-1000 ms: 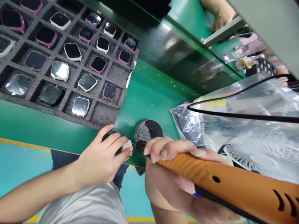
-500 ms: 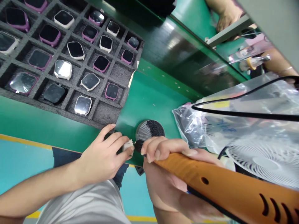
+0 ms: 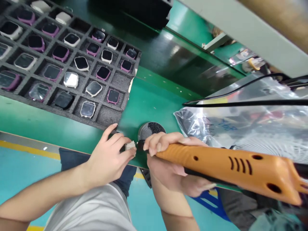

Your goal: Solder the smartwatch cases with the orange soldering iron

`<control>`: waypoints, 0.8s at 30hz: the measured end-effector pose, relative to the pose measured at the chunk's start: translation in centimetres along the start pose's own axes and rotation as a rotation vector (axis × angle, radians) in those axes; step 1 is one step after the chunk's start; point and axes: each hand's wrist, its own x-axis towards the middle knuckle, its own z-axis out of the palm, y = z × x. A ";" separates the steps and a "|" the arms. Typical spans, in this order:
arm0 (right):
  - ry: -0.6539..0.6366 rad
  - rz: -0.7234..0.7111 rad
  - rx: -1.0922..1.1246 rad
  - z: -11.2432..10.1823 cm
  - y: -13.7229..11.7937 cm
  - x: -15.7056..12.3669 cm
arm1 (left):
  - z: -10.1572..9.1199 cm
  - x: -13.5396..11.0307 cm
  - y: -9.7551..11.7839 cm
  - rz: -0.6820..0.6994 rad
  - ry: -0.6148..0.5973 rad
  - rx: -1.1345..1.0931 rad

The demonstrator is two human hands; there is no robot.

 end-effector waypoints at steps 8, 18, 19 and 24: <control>0.057 -0.077 0.159 -0.8 -0.3 1.2 | -2.4 1.2 0.2 0.050 -0.135 -0.032; 0.136 -0.140 0.136 -0.5 -0.4 1.0 | -16.6 18.4 -21.3 -0.388 0.039 0.424; 0.135 -0.142 0.137 -0.5 -0.5 1.2 | -17.2 19.1 -23.0 -0.409 0.025 0.436; 0.113 -0.107 0.137 -0.9 -0.6 1.4 | -17.9 18.6 -27.4 -0.448 -0.058 0.457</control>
